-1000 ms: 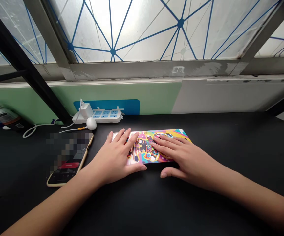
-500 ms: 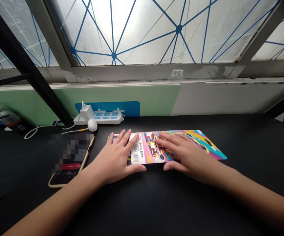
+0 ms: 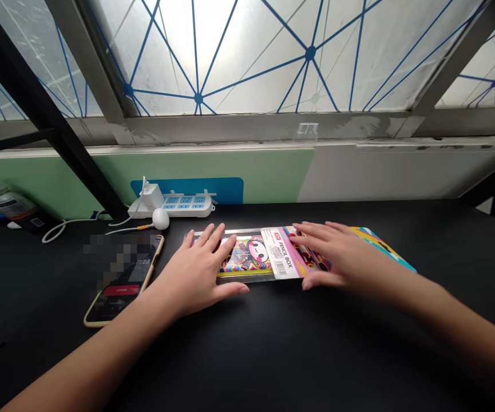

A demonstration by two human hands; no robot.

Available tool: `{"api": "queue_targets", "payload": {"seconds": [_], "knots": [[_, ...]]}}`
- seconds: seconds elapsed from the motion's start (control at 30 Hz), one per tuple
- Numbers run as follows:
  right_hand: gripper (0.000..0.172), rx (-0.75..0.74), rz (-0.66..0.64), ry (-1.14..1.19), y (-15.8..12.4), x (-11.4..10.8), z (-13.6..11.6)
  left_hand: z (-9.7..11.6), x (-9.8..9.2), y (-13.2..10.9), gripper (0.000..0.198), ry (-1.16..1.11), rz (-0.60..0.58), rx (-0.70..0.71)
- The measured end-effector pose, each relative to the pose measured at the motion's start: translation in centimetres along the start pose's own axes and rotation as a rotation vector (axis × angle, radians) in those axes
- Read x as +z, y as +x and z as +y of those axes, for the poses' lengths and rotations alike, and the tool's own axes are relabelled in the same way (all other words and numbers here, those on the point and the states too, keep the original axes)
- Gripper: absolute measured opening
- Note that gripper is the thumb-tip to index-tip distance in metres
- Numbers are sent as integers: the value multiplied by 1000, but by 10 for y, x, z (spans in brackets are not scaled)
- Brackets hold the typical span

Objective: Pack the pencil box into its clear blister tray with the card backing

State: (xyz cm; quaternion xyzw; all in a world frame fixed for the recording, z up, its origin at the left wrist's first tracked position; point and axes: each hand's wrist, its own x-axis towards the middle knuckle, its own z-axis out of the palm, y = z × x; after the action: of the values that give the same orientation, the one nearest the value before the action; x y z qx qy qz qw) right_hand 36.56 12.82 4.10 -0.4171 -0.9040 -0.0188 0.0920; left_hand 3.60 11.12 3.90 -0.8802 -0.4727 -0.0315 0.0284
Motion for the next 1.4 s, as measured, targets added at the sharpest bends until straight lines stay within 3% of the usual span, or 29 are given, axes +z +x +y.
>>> {"api": "queue_targets", "payload": {"seconds": [0.07,0.1,0.23,0.4,0.67,0.87,0.93,1.03,1.23,1.3,1.4], "knots": [[98,-54,-1,-3,5,15,-19,4,-2,-1,82,9,38,30],[100,-68,2,-15,7,21,-28,6,-2,-1,77,2,44,49],[77,-100,7,-40,12,33,-40,13,3,-1,76,-38,-11,57],[61,-99,-6,-4,10,28,-24,3,1,0,76,-84,-82,6],[65,-93,-1,0,5,25,9,-27,-2,3,67,-194,-105,-129],[64,-28,158,-102,-1,-5,21,-32,4,6,66,-235,-66,-126],[61,-21,219,-148,-2,-13,5,-29,6,6,65,-199,-41,-128],[57,-92,261,-211,-4,-14,-42,-20,9,7,61,-154,6,-135],[47,-408,194,-180,-16,12,-149,-12,4,7,63,-306,244,-193],[48,-453,150,-147,-15,22,-167,-14,1,7,54,-356,310,-178],[52,-433,57,-84,2,31,-175,-20,1,7,33,-344,315,-116]]}}
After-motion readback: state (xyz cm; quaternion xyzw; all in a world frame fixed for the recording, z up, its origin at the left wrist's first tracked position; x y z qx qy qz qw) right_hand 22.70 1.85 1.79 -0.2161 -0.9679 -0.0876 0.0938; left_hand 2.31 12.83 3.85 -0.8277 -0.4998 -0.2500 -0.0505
